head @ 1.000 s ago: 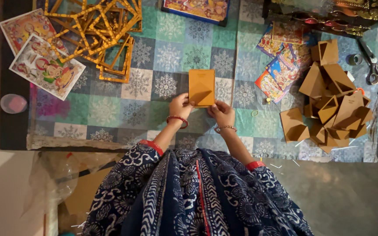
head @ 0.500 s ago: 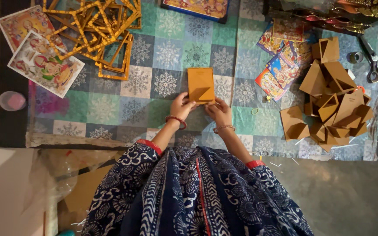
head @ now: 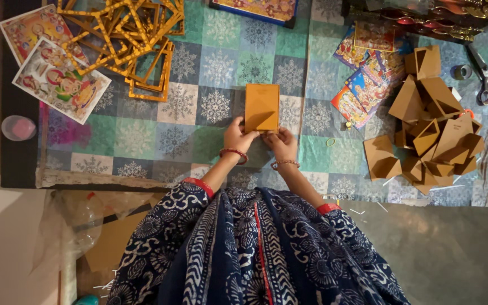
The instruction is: The person assembles small framed pictures at a table. They place a printed image into a blue frame, then take a small wooden frame, set a white backing sheet and a cardboard backing into it, and press the backing into place. They set finished frames aside and reach for more frames and pictures.
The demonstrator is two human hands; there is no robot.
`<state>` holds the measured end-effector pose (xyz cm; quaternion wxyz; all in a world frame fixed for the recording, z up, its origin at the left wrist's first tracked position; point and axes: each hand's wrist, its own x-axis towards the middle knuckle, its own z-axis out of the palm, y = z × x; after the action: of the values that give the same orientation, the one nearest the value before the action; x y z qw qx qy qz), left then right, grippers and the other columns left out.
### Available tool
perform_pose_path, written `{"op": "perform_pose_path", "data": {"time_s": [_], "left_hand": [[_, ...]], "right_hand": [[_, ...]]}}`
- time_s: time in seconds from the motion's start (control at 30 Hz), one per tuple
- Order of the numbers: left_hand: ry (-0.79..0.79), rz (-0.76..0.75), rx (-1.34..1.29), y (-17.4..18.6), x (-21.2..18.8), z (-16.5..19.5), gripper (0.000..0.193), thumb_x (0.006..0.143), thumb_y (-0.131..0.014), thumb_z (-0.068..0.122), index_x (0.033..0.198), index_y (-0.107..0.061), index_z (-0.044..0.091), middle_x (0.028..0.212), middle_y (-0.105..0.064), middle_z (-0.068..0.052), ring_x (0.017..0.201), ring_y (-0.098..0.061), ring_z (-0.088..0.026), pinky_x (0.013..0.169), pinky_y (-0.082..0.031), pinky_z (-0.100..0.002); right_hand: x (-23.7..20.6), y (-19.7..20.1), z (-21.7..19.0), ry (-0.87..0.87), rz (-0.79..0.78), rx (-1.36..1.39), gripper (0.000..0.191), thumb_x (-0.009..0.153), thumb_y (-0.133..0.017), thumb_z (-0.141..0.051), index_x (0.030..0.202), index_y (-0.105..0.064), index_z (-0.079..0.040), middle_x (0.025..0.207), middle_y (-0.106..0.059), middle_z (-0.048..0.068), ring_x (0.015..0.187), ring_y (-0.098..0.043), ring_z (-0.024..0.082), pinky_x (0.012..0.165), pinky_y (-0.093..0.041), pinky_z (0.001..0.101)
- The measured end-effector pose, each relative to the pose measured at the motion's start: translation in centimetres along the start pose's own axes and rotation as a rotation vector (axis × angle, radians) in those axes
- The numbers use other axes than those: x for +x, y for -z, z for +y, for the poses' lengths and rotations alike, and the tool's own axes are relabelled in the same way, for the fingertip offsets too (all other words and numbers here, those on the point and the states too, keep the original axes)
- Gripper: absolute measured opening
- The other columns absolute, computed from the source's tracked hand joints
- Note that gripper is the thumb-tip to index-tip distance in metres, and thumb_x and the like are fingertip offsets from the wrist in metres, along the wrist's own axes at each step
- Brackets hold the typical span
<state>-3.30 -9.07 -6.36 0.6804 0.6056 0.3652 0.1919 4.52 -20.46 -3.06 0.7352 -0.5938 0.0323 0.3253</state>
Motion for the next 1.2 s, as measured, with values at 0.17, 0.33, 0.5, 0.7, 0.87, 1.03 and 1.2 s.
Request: {"op": "perform_pose_path", "data": {"time_s": [0.17,0.33,0.5,0.7,0.87,1.03,1.2], "left_hand": [[0.038,-0.057,-0.069,0.4,0.0,0.4,0.058,0.080,-0.082,0.003,0.131,-0.056,-0.003,0.102,-0.077,-0.015,0.086,-0.076,-0.016,0.073,-0.063,-0.029],[0.103,-0.144,-0.217,1.0,0.4,0.1,0.049,0.089,-0.068,0.001,0.136,-0.054,-0.002,0.106,-0.076,-0.016,0.088,-0.077,-0.021,0.074,-0.063,-0.031],[0.107,-0.194,-0.311,1.1,0.4,-0.6,0.041,0.098,-0.053,0.001,0.139,-0.051,-0.001,0.111,-0.074,-0.018,0.094,-0.079,-0.026,0.075,-0.064,-0.032],[-0.027,-0.087,-0.180,1.9,0.3,-0.5,0.035,0.098,-0.058,0.007,0.133,-0.059,0.000,0.106,-0.076,-0.014,0.090,-0.076,-0.020,0.076,-0.064,-0.032],[-0.245,-0.095,0.303,3.7,-0.6,-0.4,0.032,0.098,-0.069,0.019,0.124,-0.069,0.000,0.096,-0.075,-0.016,0.082,-0.074,-0.020,0.072,-0.056,-0.033],[-0.334,-0.121,0.113,2.5,-0.2,1.3,0.033,0.096,-0.074,0.024,0.118,-0.070,-0.001,0.098,-0.078,-0.011,0.087,-0.074,-0.013,0.075,-0.058,-0.030],[-0.201,-0.051,0.012,1.0,1.7,4.8,0.034,0.094,-0.076,0.025,0.114,-0.072,-0.002,0.086,-0.076,-0.007,0.073,-0.066,-0.006,0.062,-0.053,-0.026]], "right_hand": [[-0.6,0.0,-0.8,-0.019,-0.028,0.023,0.022,0.094,-0.063,0.003,0.115,-0.060,0.007,0.107,-0.072,0.016,0.096,-0.075,0.026,0.088,-0.064,0.0347],[-1.1,-0.2,-1.5,-0.072,0.017,0.020,0.023,0.102,-0.056,-0.006,0.120,-0.059,0.007,0.106,-0.072,0.018,0.095,-0.076,0.030,0.086,-0.064,0.0370],[-0.4,0.3,-0.4,-0.030,0.013,0.017,0.023,0.102,-0.055,-0.005,0.119,-0.057,0.010,0.106,-0.072,0.020,0.096,-0.076,0.033,0.087,-0.065,0.0394],[0.0,1.8,0.0,0.037,-0.065,-0.086,0.023,0.101,-0.060,-0.007,0.120,-0.065,0.006,0.108,-0.073,0.014,0.094,-0.074,0.024,0.083,-0.064,0.0362],[1.1,2.2,-2.9,0.206,-0.059,-0.206,0.028,0.104,-0.069,-0.020,0.125,-0.064,-0.001,0.107,-0.070,0.004,0.092,-0.067,0.010,0.076,-0.057,0.0271],[1.7,0.9,-4.7,0.204,-0.082,-0.247,0.033,0.097,-0.071,-0.022,0.123,-0.062,-0.004,0.100,-0.072,0.002,0.082,-0.066,0.009,0.065,-0.052,0.0252],[1.7,0.2,-3.0,0.254,-0.190,-0.241,0.031,0.098,-0.074,-0.018,0.122,-0.061,-0.002,0.103,-0.072,0.003,0.086,-0.066,0.008,0.069,-0.054,0.0241]]}}
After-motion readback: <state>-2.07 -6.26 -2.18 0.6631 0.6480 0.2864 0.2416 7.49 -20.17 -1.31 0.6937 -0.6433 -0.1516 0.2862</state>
